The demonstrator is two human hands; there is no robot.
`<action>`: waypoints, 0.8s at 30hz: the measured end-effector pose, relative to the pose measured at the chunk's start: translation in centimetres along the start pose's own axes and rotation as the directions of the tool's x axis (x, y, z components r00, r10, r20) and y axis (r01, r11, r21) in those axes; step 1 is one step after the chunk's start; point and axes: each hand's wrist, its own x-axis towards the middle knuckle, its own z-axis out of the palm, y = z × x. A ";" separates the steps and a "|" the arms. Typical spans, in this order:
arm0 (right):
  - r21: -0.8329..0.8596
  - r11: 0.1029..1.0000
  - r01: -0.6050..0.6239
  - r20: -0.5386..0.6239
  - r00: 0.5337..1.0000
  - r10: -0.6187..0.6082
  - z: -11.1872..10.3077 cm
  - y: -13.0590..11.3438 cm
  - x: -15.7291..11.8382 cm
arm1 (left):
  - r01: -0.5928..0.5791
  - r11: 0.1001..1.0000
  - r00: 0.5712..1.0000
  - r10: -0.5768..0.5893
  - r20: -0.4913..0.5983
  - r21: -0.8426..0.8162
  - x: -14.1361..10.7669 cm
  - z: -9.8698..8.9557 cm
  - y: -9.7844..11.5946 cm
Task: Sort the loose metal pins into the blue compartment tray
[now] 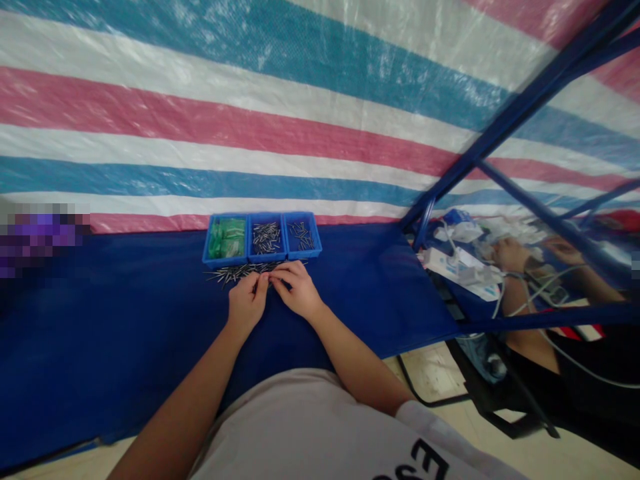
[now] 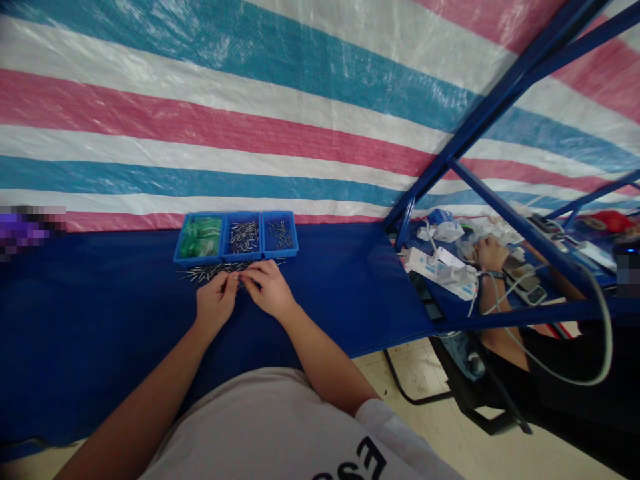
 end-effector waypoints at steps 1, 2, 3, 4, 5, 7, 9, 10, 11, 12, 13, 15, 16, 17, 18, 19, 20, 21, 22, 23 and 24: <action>-0.009 1.000 0.003 0.000 1.000 -0.003 0.0 0.0 0.0 | 0.001 1.000 1.000 -0.001 0.009 -0.021 0.0 0.0 -0.1; -0.014 1.000 0.000 -0.005 1.000 0.000 0.0 0.0 0.0 | 0.003 0.999 1.000 -0.002 0.023 -0.054 -0.1 0.0 -0.1; -0.012 1.000 -0.011 -0.012 1.000 0.011 0.0 0.0 0.0 | 0.004 0.996 0.999 -0.001 0.035 -0.094 -0.1 0.0 -0.1; -0.002 1.000 -0.028 -0.021 0.999 0.028 0.0 0.0 0.0 | 0.006 0.991 0.999 0.000 0.043 -0.132 -0.1 -0.1 -0.1; 0.022 0.998 -0.051 -0.030 0.998 0.052 0.1 -0.1 0.0 | 0.007 0.987 0.999 0.000 0.046 -0.162 -0.1 -0.1 -0.1; 0.115 0.986 -0.121 -0.046 0.991 0.127 0.2 -0.2 0.1 | 0.010 0.982 1.000 -0.004 0.030 -0.187 -0.1 0.0 0.0; 0.260 0.943 -0.208 -0.053 0.972 0.229 0.4 -0.2 0.1 | 0.007 0.986 1.000 -0.004 0.018 -0.168 -0.1 0.1 0.2; 0.334 0.909 -0.250 -0.049 0.958 0.282 0.5 -0.1 0.2 | 0.003 0.988 1.000 0.000 0.020 -0.153 0.0 0.1 0.2; 0.399 0.871 -0.287 -0.036 0.944 0.327 0.6 0.0 0.2 | -0.004 0.990 1.000 0.008 0.026 -0.139 0.0 0.2 0.2; 0.453 0.834 -0.315 -0.018 0.932 0.362 0.7 0.1 0.3 | -0.011 0.992 0.999 0.015 0.032 -0.129 0.0 0.3 0.2; 0.495 0.801 -0.337 0.005 0.923 0.386 0.7 0.1 0.3 | -0.016 0.992 0.999 0.021 0.035 -0.122 0.0 0.4 0.2; 0.543 0.757 -0.363 0.051 0.914 0.402 0.8 0.3 0.3 | -0.015 0.993 0.999 0.019 0.027 -0.120 0.0 0.5 0.0; 0.556 0.747 -0.366 0.064 0.914 0.401 0.8 0.3 0.4 | -0.010 0.992 1.000 0.013 0.021 -0.122 0.0 0.5 0.0; 0.558 0.746 -0.364 0.068 0.916 0.396 0.7 0.2 0.4 | -0.005 0.992 1.000 0.008 0.018 -0.126 0.0 0.5 -0.1; 0.549 0.755 -0.360 0.063 0.918 0.392 0.6 0.1 0.4 | -0.002 0.992 1.000 0.005 0.020 -0.130 0.0 0.4 -0.1; 0.529 0.770 -0.357 0.055 0.920 0.388 0.5 0.0 0.3 | -0.001 0.991 1.000 0.005 0.026 -0.132 0.1 0.4 0.0; 0.506 0.786 -0.355 0.050 0.922 0.384 0.3 -0.1 0.3 | -0.001 0.991 1.000 0.005 0.031 -0.131 0.1 0.3 0.0; 0.481 0.801 -0.356 0.055 0.924 0.378 0.2 -0.2 0.3 | -0.001 0.992 0.999 0.006 0.034 -0.127 0.1 0.2 0.1; 0.459 0.813 -0.359 0.067 0.926 0.371 0.0 -0.3 0.2 | 0.001 0.993 0.999 0.003 0.035 -0.119 0.1 0.1 0.1; 0.440 0.822 -0.361 0.084 0.928 0.363 -0.1 -0.3 0.2 | 0.006 0.994 1.000 -0.003 0.031 -0.111 0.0 0.1 0.2; 0.422 0.831 -0.363 0.105 0.930 0.353 -0.2 -0.3 0.1 | 0.016 0.994 1.000 -0.013 0.025 -0.106 0.0 0.0 0.2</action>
